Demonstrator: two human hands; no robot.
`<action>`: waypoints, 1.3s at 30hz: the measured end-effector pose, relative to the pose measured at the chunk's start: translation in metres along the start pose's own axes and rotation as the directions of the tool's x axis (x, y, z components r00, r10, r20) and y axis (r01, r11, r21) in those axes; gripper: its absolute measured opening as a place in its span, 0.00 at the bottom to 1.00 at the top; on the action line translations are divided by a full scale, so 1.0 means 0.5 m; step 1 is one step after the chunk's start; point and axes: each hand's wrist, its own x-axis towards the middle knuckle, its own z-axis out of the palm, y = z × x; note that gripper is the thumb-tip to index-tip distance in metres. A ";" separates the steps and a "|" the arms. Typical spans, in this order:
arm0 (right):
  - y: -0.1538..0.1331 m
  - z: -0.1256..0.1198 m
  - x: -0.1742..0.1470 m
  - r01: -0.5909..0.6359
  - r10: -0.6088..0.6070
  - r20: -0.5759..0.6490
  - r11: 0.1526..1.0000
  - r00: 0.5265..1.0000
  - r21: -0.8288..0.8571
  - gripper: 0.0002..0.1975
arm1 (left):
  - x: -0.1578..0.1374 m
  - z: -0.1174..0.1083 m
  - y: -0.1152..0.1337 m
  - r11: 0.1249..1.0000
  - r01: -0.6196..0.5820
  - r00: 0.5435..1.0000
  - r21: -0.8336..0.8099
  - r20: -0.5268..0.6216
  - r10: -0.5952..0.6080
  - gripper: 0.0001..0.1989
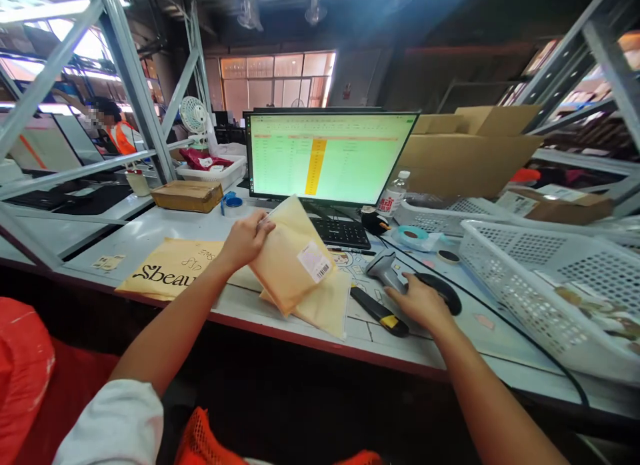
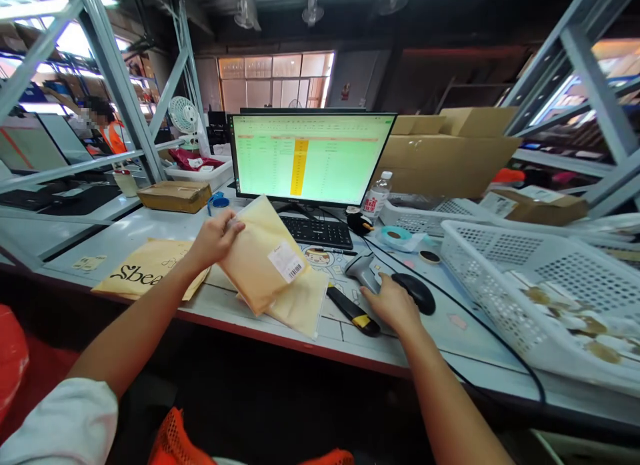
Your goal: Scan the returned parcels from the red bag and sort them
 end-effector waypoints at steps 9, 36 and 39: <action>-0.069 -0.014 -0.008 -0.004 0.009 0.045 0.992 0.999 -0.124 0.23 | -0.095 0.192 -0.136 0.887 0.431 0.901 -0.167 0.122 -0.415 0.08; -0.156 -0.256 -0.067 -0.051 -0.181 0.599 0.935 0.780 0.350 0.27 | -0.052 0.072 -0.147 0.934 0.356 0.929 -0.022 -0.095 -0.357 0.10; -0.136 -0.250 -0.063 -0.058 -0.184 0.593 0.929 0.784 0.365 0.28 | -0.029 -0.001 -0.179 0.924 0.366 0.927 0.106 -0.133 -0.352 0.11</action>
